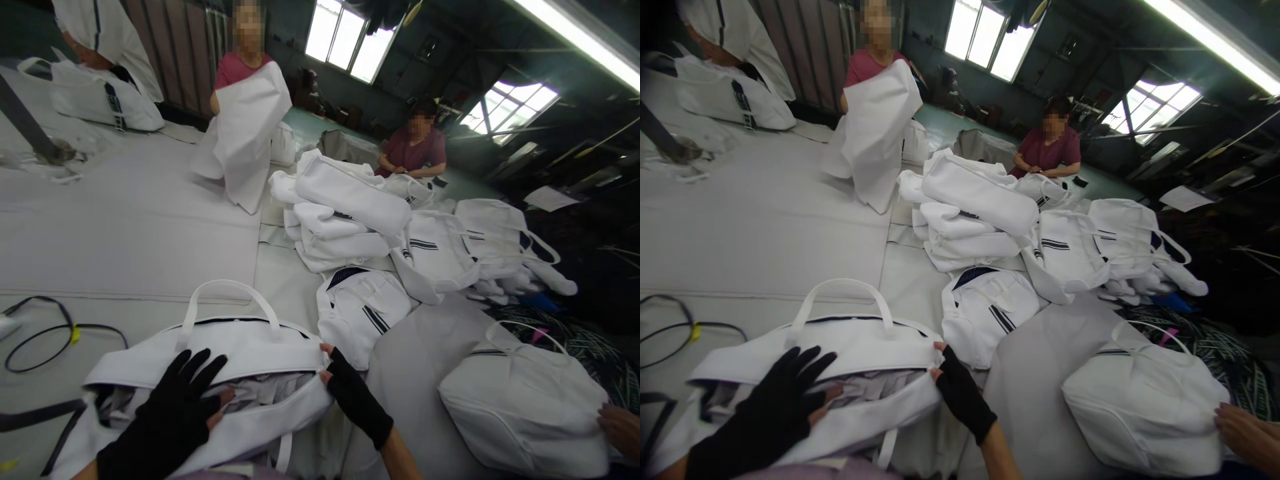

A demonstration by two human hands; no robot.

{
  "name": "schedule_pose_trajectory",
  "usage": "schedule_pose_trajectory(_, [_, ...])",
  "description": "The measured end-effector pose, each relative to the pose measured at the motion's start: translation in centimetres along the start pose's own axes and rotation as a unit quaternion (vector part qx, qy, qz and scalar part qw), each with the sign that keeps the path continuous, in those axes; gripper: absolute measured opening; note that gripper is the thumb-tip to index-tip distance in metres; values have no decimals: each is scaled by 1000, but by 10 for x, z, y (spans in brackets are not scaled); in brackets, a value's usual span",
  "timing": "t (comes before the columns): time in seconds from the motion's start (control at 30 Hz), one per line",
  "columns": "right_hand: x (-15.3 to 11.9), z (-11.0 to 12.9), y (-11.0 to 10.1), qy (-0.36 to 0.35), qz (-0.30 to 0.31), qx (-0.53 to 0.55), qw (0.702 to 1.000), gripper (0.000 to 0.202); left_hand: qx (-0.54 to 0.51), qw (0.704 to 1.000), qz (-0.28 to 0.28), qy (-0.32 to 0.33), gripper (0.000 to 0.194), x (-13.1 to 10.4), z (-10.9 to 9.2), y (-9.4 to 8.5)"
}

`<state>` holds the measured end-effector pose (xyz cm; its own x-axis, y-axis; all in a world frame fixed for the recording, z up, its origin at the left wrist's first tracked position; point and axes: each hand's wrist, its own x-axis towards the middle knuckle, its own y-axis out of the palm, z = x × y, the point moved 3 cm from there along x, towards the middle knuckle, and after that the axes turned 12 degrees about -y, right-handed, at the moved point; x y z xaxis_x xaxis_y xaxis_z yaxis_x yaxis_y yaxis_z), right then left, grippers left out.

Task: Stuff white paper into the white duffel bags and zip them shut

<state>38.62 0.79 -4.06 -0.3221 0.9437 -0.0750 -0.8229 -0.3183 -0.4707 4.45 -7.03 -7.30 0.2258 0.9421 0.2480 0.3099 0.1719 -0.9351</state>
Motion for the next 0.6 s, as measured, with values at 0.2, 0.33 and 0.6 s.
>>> schedule_pose_trajectory(0.2, [6, 10, 1, 102, -4, 219, 970, 56, -15, 1000, -10, -15, 42, 1, 3, -2])
schedule_pose_trajectory(0.33, [10, 15, 4, 112, -9, 218, 969, 57, 3, 1000, 1, 13, 45, 1, 3, -1])
schedule_pose_trajectory(0.6, [12, 31, 5, -24, 23, -22, 999, 50, 8, 1000, 3, 13, 43, 2, 4, -3])
